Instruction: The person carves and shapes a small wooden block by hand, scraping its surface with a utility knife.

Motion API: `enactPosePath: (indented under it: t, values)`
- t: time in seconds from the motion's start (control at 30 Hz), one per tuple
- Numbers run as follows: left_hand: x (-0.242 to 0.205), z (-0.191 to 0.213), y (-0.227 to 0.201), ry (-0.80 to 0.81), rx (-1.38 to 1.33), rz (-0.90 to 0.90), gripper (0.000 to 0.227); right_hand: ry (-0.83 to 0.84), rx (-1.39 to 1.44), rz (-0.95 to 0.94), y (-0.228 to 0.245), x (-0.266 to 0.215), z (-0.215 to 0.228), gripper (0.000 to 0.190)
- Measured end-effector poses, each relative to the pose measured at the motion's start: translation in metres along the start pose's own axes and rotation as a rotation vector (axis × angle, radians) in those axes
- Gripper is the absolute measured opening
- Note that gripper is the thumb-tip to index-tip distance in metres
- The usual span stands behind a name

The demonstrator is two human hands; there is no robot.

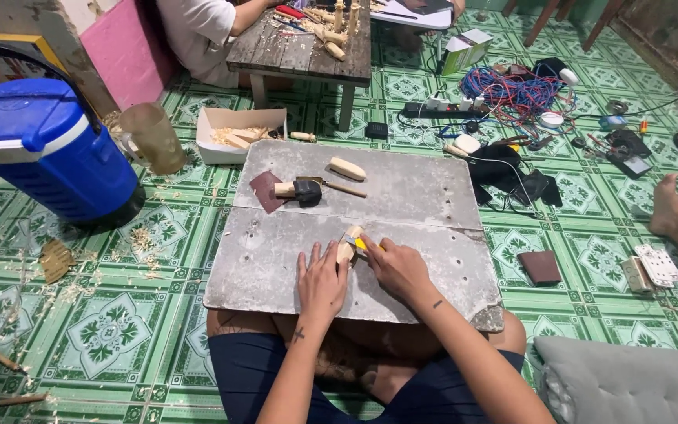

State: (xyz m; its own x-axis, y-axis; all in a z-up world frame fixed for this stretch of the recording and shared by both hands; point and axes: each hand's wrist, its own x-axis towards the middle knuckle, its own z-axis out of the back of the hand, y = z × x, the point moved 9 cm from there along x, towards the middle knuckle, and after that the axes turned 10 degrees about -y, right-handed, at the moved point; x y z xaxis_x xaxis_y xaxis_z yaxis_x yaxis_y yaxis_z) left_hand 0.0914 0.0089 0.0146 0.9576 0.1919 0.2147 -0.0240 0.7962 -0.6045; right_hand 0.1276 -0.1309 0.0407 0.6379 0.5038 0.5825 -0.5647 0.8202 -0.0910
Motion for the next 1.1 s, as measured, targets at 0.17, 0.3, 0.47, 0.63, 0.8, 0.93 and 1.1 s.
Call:
enactPosePath:
  t: [0.17,0.3,0.47,0.63,0.8,0.93,1.1]
  values:
    - [-0.001,0.004,-0.002,-0.016,-0.007,0.003,0.055,0.032,-0.041,0.064,0.005,0.011,0.013,0.041]
    - [-0.001,0.000,0.000,-0.015,-0.004,0.005,0.055,0.075,-0.065,0.096,0.006,0.012,0.014,0.043]
    - [-0.008,-0.001,0.003,-0.011,-0.002,0.001,0.054,0.095,-0.196,-0.064,-0.083,-0.014,-0.022,0.037]
    - [-0.008,0.002,0.002,-0.003,0.009,-0.011,0.054,0.151,-0.163,-0.173,-0.093,-0.024,0.000,0.047]
    - [-0.007,0.010,-0.006,-0.024,-0.001,-0.041,0.053,0.231,-0.073,-0.329,-0.061,-0.023,0.018,0.043]
    - [-0.008,0.017,-0.011,-0.010,0.005,-0.042,0.054,0.184,0.007,-0.332,-0.051,-0.031,0.016,0.047]
    - [-0.008,0.022,-0.013,0.014,-0.034,-0.011,0.053,0.052,0.107,-0.513,-0.069,-0.049,0.037,0.045]
